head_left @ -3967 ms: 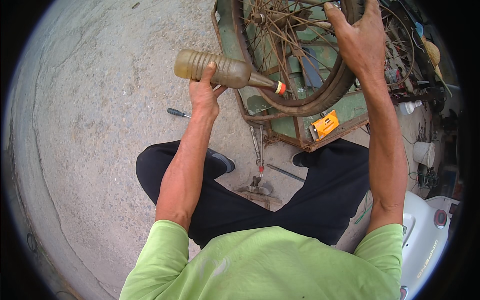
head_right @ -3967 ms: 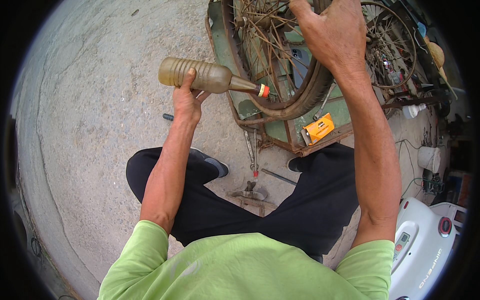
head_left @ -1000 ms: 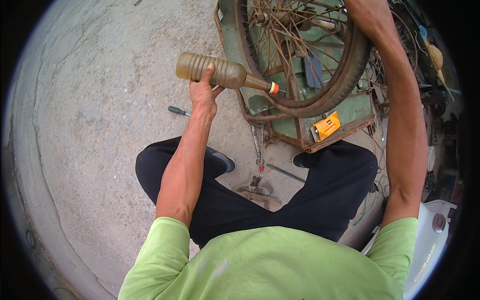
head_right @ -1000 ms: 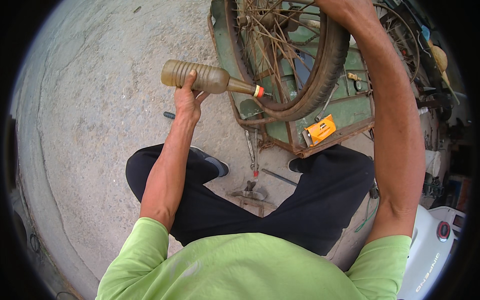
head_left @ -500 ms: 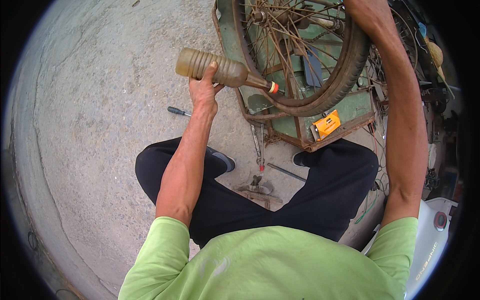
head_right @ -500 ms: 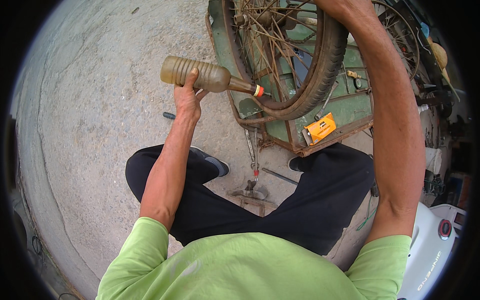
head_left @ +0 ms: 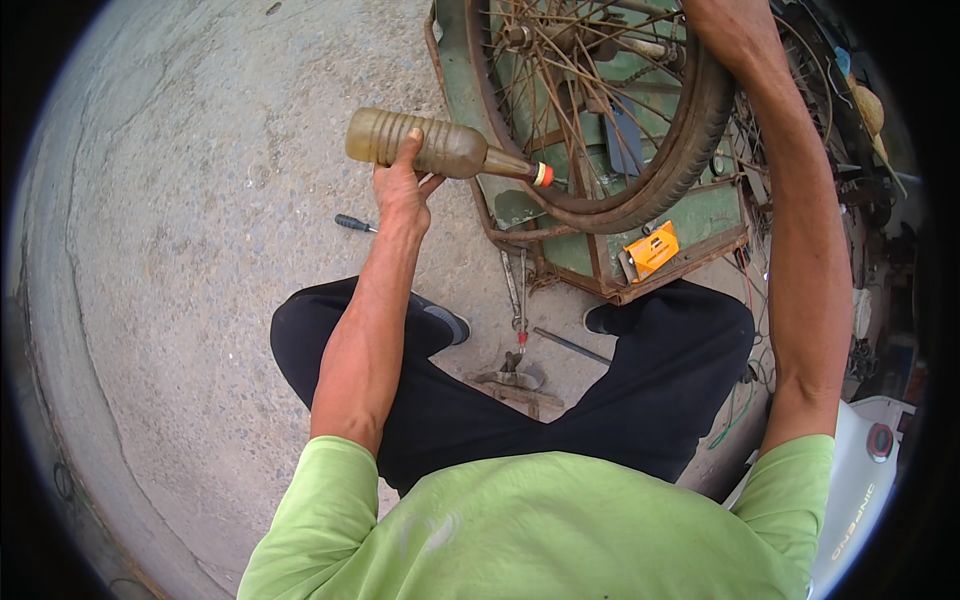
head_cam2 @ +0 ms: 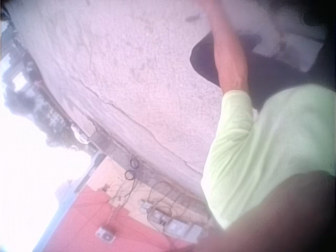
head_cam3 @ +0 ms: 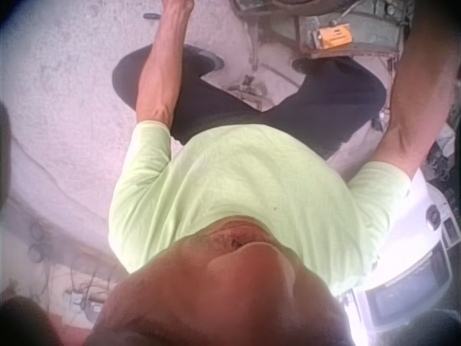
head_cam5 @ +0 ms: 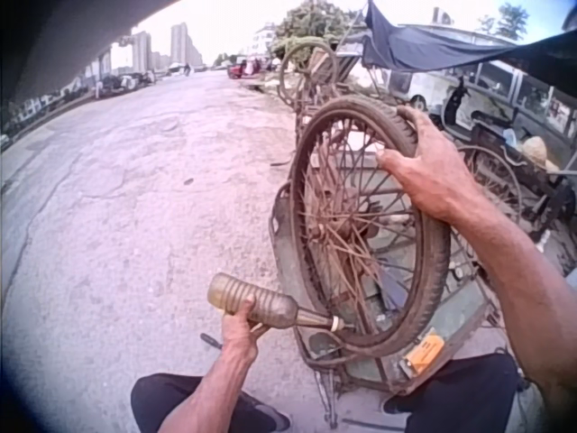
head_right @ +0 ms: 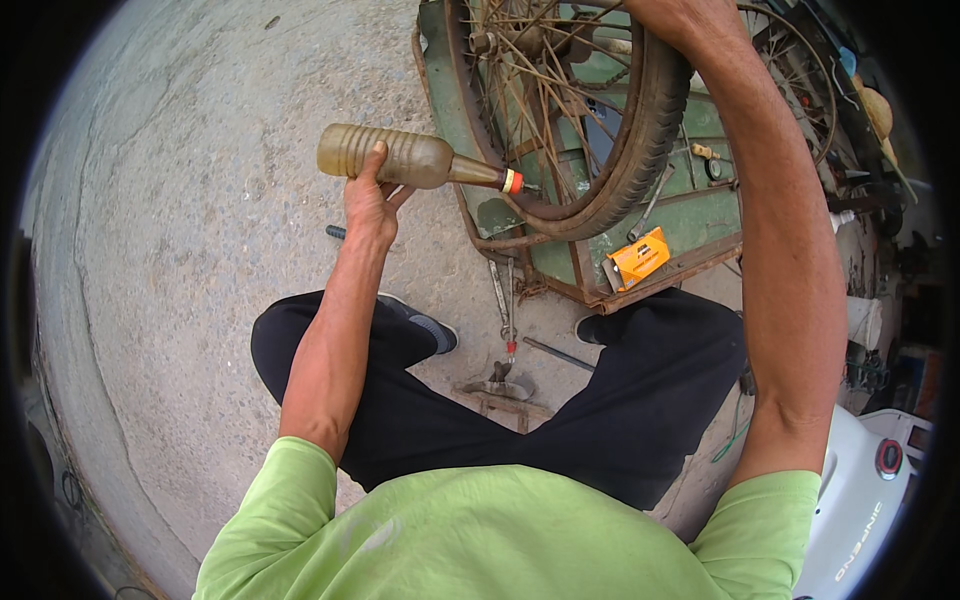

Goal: The person sits on the ground and applies lubricant from a plastic bottle to the chain of a bicycle wheel mounted on a tricycle frame. The person rotates the wheel with one hand while holding the bottle with the other to coat the chain links.

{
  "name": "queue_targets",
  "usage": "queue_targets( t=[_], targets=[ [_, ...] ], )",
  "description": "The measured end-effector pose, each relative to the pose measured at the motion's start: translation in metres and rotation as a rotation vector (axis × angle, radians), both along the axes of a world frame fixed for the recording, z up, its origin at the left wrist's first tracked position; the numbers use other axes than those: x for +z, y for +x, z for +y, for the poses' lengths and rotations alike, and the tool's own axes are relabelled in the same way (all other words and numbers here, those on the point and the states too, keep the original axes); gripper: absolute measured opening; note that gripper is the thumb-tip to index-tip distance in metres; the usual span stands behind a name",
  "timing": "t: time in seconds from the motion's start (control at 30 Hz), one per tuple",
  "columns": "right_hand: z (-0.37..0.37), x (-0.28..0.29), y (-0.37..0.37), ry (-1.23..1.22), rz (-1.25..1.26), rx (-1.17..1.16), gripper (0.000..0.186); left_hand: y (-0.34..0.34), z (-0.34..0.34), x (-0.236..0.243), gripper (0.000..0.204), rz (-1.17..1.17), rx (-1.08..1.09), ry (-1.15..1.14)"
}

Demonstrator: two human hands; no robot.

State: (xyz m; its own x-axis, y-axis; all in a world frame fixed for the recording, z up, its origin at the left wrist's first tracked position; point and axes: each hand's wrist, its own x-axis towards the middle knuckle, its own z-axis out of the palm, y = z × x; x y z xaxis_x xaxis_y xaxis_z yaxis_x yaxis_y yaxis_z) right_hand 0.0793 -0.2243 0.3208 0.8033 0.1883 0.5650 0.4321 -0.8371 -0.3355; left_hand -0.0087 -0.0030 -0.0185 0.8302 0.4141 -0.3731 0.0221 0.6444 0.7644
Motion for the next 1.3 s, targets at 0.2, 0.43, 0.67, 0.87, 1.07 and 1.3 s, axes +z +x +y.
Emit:
queue_targets(
  t=[0.2,0.43,0.67,0.87,1.07,1.3],
  targets=[
    [-0.003,-0.004,0.004,-0.004,-0.027,-0.014,0.081,-0.009,0.003,0.014,0.061,-0.02,-0.019,-0.05],
    [-0.001,-0.002,0.003,-0.005,-0.021,-0.008,0.08,-0.01,0.0,0.017,0.063,-0.058,-0.04,-0.051],
    [0.006,0.002,-0.002,0.03,0.008,-0.007,0.079,-0.008,-0.002,0.012,0.064,-0.054,-0.032,0.041],
    [-0.003,-0.003,0.005,0.02,-0.034,0.031,0.078,-0.008,-0.006,0.019,0.07,-0.117,-0.013,0.107],
    [0.003,-0.001,-0.002,0.014,-0.01,0.015,0.079,-0.011,-0.005,0.028,0.073,-0.12,0.001,0.152],
    [0.0,-0.001,-0.006,0.017,-0.022,0.033,0.079,-0.013,-0.007,0.029,0.072,-0.122,-0.014,0.132]
  ],
)
